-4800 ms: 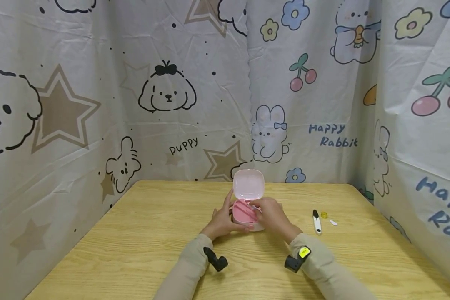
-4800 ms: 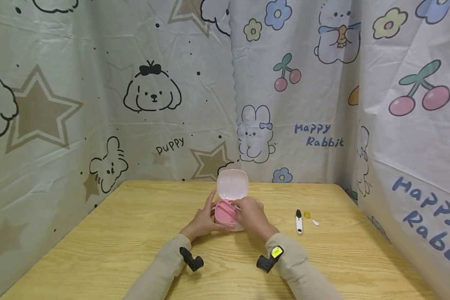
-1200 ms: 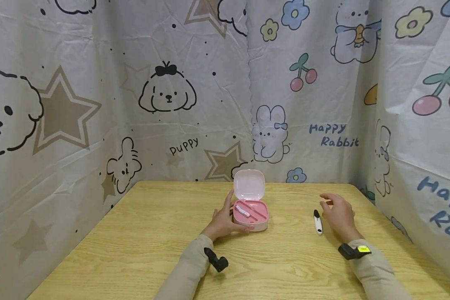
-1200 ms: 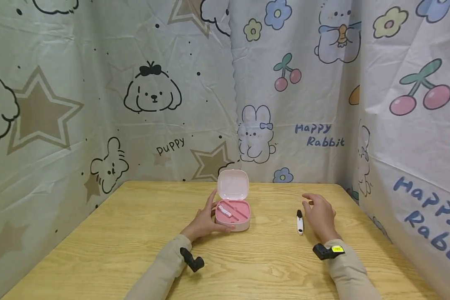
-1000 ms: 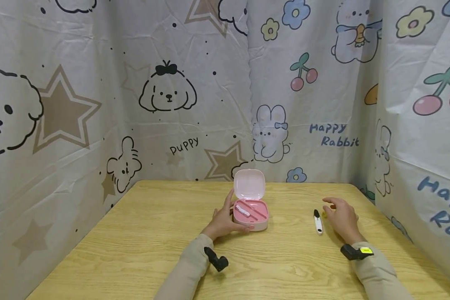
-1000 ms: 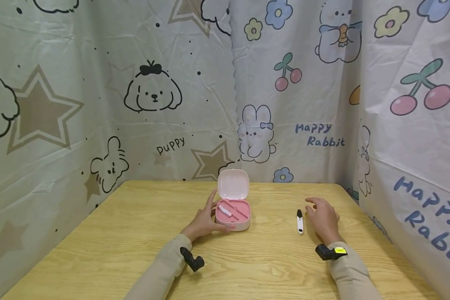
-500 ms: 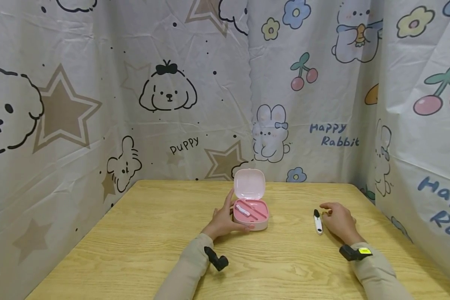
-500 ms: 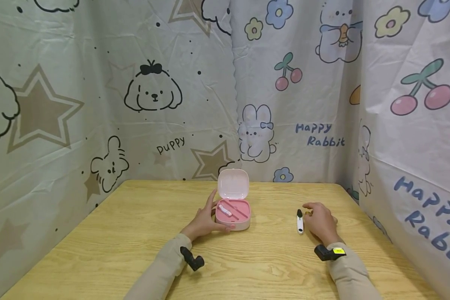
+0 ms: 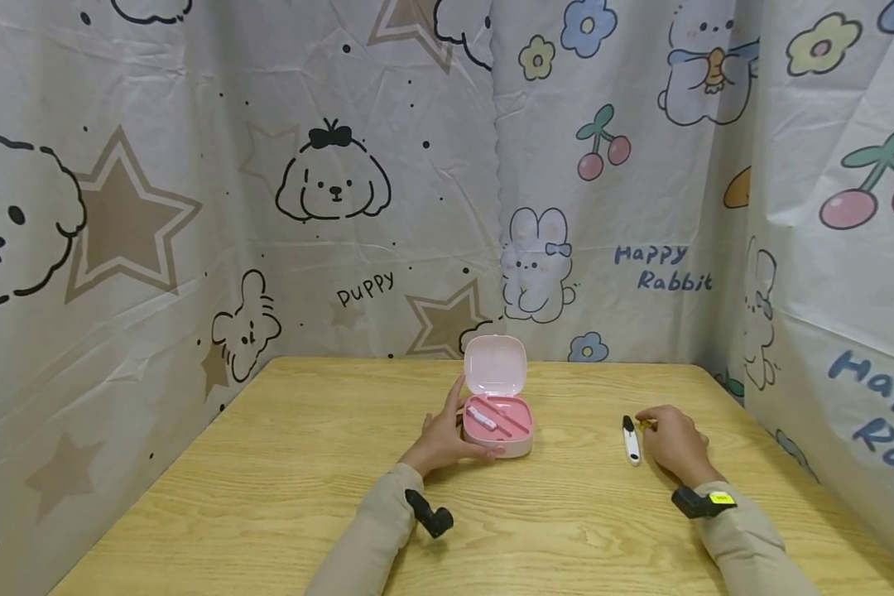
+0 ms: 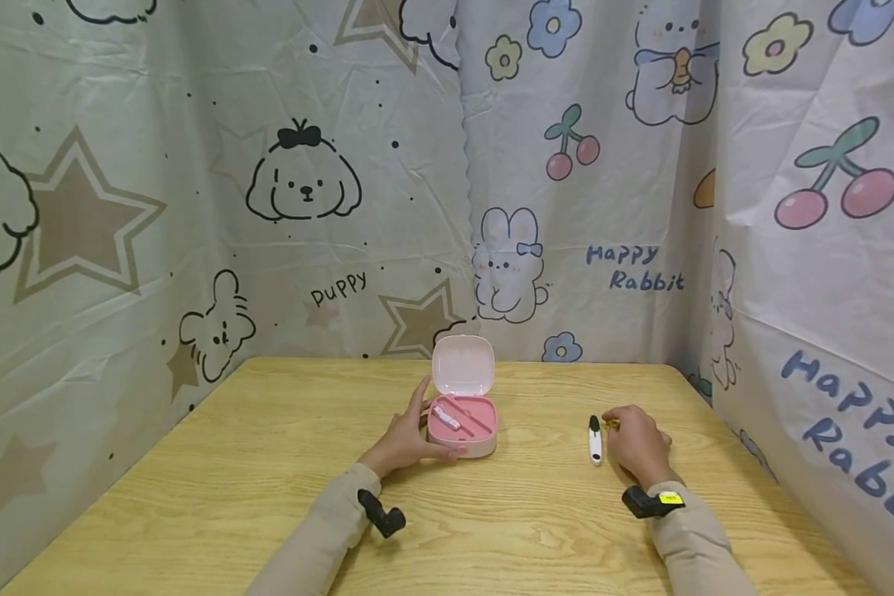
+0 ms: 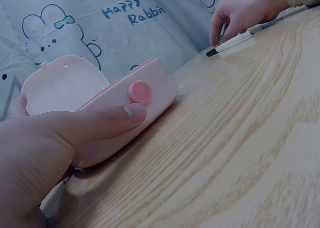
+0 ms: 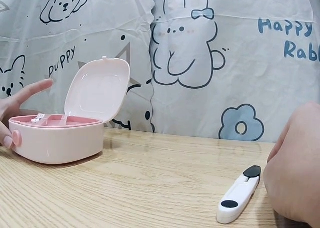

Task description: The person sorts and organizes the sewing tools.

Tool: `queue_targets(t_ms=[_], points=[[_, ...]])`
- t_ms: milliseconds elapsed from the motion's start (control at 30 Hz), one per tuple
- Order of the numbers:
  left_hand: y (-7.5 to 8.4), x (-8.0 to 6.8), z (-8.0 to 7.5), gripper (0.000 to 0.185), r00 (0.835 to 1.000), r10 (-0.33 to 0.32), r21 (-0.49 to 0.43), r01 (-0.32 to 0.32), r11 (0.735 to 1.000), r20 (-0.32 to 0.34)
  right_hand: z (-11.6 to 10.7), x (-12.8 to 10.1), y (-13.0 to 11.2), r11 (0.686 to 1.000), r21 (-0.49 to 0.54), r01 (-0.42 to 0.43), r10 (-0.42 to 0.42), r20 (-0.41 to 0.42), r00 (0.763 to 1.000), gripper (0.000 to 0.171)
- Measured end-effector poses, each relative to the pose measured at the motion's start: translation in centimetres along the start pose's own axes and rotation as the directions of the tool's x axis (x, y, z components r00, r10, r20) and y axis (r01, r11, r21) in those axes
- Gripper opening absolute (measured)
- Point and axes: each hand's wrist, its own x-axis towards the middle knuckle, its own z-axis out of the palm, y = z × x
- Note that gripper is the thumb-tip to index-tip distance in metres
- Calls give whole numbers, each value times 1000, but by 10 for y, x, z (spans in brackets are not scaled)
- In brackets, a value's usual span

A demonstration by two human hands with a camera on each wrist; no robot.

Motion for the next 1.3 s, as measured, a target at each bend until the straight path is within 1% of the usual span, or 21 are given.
queue_targets(t_ms=[133,433,733,833,1033,1300], points=[[-1,0,0,141,1000,-5,1,5,1000,5,0,0,0,1000,-2,-4,4,6,1000,32],[1,0,0,142,1000,-18,8,18,1000,7,2,-1,0,1000,-8,16,-16,-16,1000,30],[0,0,1,141,1000,5,-6,-5,1000,0,1,1,-4,998,16,59,-57,-102,993,26],[0,0,0,141,1000,0,-1,0,1000,5,1,2,-6,996,27,82,-78,-132,988,27],[-1,0,0,141,1000,4,-9,-4,1000,4,0,5,-11,990,16,138,-133,-178,975,29],[-1,0,0,141,1000,1,-9,-1,1000,4,-4,7,-29,989,7,148,-144,-173,974,27]])
